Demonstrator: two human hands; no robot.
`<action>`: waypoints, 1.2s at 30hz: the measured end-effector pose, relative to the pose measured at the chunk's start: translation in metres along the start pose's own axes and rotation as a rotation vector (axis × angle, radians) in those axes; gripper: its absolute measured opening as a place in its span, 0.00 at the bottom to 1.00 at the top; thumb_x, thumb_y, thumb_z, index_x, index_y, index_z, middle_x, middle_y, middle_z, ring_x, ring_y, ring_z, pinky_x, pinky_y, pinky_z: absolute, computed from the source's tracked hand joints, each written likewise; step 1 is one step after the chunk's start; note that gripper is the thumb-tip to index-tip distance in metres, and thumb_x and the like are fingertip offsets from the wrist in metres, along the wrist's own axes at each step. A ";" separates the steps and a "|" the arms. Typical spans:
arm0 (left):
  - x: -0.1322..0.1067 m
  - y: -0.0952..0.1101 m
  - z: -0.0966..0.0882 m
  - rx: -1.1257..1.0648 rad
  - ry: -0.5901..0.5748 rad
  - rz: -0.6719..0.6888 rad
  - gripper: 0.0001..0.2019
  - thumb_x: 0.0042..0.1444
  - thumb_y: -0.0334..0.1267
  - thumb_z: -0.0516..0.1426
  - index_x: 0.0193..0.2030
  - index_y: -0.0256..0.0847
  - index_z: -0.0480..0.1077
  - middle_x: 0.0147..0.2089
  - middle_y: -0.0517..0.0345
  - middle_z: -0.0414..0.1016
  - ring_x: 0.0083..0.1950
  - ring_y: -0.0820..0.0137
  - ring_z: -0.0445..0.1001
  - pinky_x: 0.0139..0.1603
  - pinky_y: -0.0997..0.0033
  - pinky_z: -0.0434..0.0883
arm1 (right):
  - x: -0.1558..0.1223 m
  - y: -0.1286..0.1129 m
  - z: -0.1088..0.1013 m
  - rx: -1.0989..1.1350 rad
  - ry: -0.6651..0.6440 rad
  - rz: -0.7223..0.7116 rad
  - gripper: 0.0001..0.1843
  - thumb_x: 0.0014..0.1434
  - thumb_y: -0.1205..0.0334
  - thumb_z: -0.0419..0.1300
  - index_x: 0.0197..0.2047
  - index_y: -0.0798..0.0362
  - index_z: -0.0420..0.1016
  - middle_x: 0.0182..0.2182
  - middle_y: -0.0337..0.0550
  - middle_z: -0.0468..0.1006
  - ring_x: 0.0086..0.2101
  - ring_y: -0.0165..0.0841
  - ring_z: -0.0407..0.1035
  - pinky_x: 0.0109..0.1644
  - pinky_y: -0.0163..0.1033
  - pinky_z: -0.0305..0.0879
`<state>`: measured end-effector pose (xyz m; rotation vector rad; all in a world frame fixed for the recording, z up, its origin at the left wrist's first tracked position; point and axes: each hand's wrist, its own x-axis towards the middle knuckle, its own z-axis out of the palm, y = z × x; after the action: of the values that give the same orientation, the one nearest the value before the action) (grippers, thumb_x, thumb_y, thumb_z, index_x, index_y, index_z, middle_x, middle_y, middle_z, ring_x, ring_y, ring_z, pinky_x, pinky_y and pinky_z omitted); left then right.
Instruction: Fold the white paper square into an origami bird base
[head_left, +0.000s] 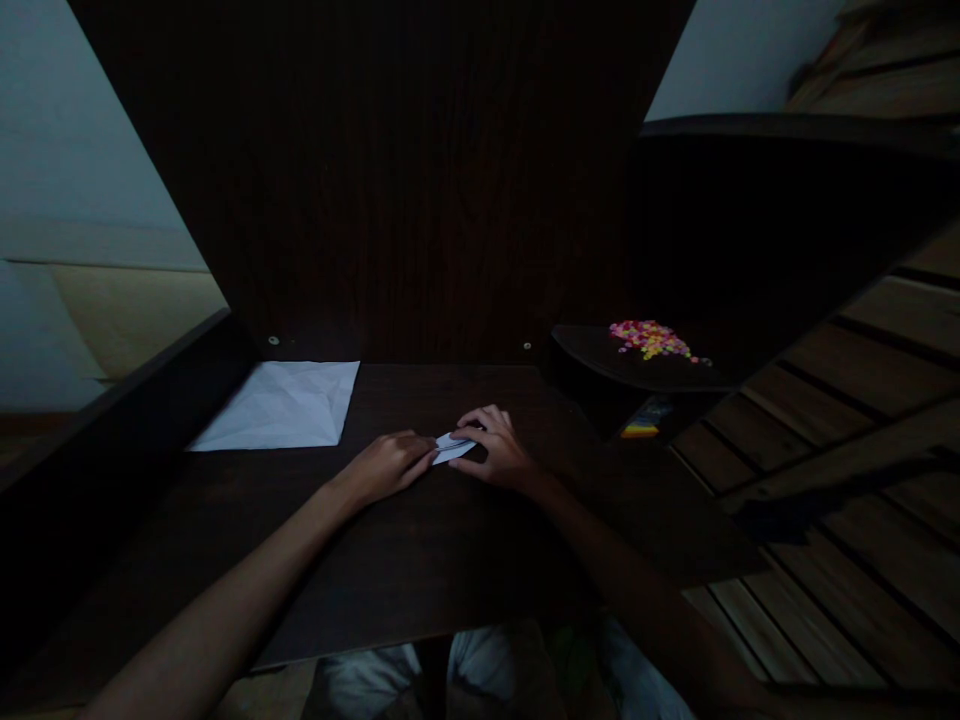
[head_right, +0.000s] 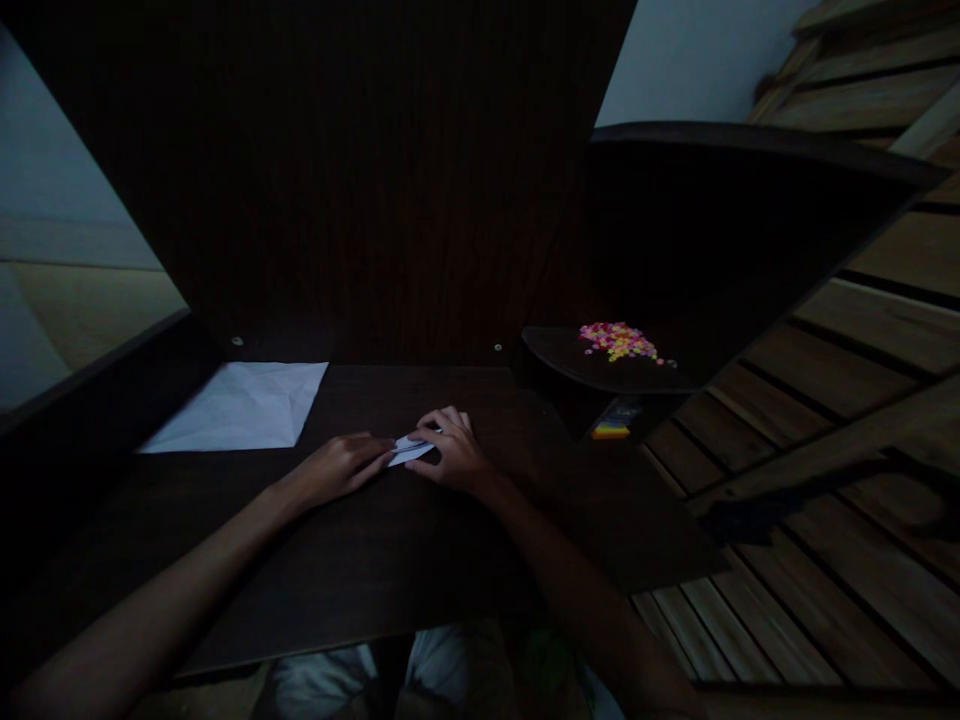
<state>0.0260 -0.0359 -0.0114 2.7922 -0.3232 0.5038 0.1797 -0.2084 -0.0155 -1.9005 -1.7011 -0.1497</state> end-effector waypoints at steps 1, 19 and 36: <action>0.000 0.001 0.000 0.001 0.012 0.003 0.14 0.65 0.36 0.48 0.49 0.38 0.72 0.44 0.50 0.79 0.41 0.67 0.76 0.44 0.69 0.72 | 0.000 0.000 0.001 -0.009 0.015 -0.018 0.15 0.51 0.56 0.67 0.43 0.49 0.77 0.45 0.45 0.73 0.46 0.40 0.61 0.48 0.47 0.55; 0.008 0.021 -0.008 -0.476 0.241 -0.352 0.12 0.59 0.44 0.56 0.42 0.41 0.78 0.37 0.56 0.80 0.34 0.66 0.76 0.36 0.73 0.69 | 0.001 -0.021 -0.001 0.133 0.551 0.211 0.24 0.52 0.55 0.66 0.51 0.48 0.71 0.49 0.51 0.70 0.50 0.45 0.62 0.54 0.53 0.57; 0.014 0.031 0.003 -1.162 0.450 -0.761 0.16 0.46 0.48 0.65 0.35 0.36 0.79 0.30 0.55 0.80 0.28 0.67 0.74 0.29 0.73 0.68 | 0.012 -0.021 0.010 1.076 0.211 0.473 0.16 0.45 0.51 0.69 0.29 0.54 0.72 0.22 0.37 0.74 0.23 0.29 0.69 0.28 0.36 0.68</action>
<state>0.0317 -0.0680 -0.0018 1.4429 0.4221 0.4891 0.1588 -0.1928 -0.0111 -1.3022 -0.8282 0.6076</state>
